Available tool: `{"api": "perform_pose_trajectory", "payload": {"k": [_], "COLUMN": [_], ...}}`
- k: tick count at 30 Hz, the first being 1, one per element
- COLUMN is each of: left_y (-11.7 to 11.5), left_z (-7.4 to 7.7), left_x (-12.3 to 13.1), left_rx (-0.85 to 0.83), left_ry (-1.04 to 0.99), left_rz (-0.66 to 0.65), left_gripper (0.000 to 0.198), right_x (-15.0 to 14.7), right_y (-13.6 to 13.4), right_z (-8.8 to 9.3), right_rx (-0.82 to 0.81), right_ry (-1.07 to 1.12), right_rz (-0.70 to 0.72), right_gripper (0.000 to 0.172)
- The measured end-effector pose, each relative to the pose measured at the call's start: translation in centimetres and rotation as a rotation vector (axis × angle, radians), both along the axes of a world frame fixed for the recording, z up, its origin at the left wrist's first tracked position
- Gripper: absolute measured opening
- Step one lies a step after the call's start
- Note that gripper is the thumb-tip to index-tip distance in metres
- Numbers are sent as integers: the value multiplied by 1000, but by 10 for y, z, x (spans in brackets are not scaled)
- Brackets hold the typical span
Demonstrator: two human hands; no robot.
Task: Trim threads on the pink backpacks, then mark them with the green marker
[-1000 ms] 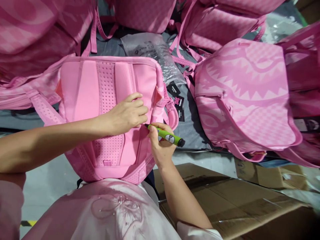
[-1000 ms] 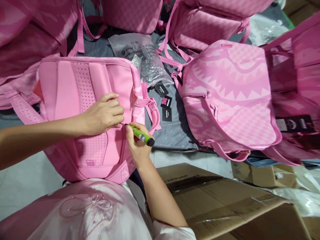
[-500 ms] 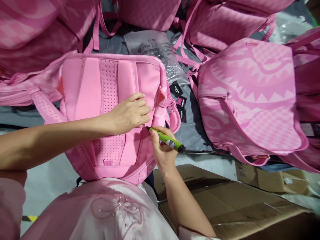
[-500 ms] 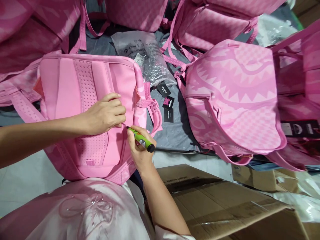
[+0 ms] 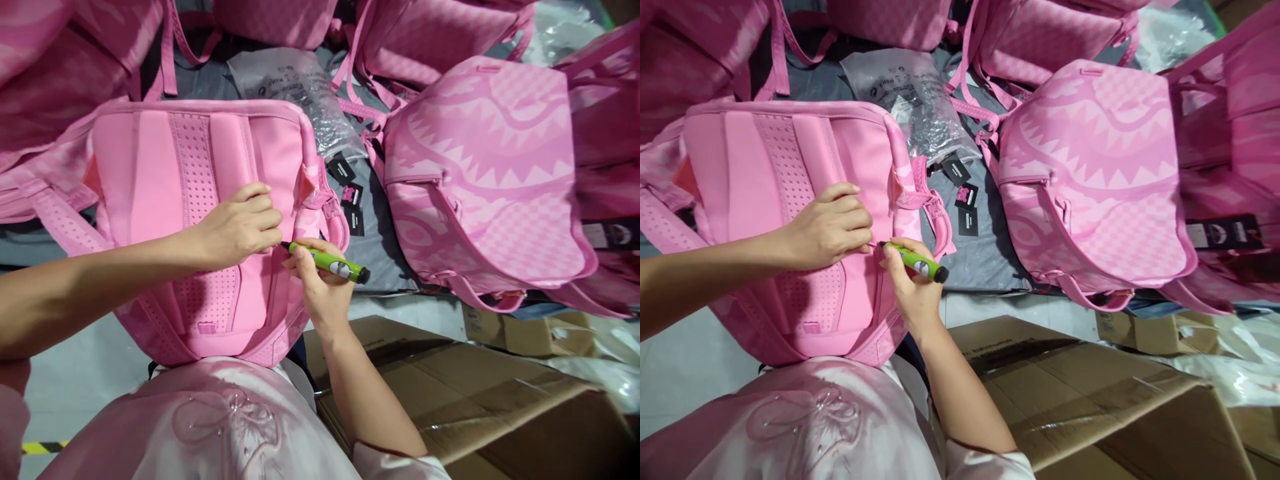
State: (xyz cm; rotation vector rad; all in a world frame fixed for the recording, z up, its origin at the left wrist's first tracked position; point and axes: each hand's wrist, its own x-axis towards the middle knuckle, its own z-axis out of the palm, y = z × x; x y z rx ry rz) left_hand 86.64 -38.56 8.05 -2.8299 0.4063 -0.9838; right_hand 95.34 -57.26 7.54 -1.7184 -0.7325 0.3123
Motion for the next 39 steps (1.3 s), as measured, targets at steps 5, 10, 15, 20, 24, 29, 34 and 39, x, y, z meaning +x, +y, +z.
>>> {"api": "perform_pose_trajectory", "payload": {"k": [5, 10, 15, 20, 24, 29, 34, 39], "left_y": [0, -1, 0, -2, -3, 5, 8, -10], "left_z": [1, 2, 1, 2, 10, 37, 64, 98], "left_x": [0, 1, 2, 2, 1, 4, -4, -45], "left_rx": [-11, -4, -1, -26, 11, 148, 195, 154], "left_ry": [69, 41, 16, 55, 84, 257, 394, 309], "left_rz": [14, 4, 5, -6, 3, 28, 228, 309], "left_gripper": [38, 35, 29, 25, 26, 32, 37, 32], "right_x": [2, 4, 6, 5, 8, -4, -52, -29], "right_y": [2, 3, 3, 2, -1, -19, -39, -81], "right_z": [4, 5, 4, 3, 5, -1, -28, -15], "right_rx": [32, 43, 31, -14, -32, -96, 151, 277], "right_ry": [36, 73, 36, -41, -107, -544, -988, -1226], "right_rz": [-26, 33, 46, 51, 64, 81, 402, 492], "right_gripper": [28, 22, 19, 21, 23, 15, 54, 74]}}
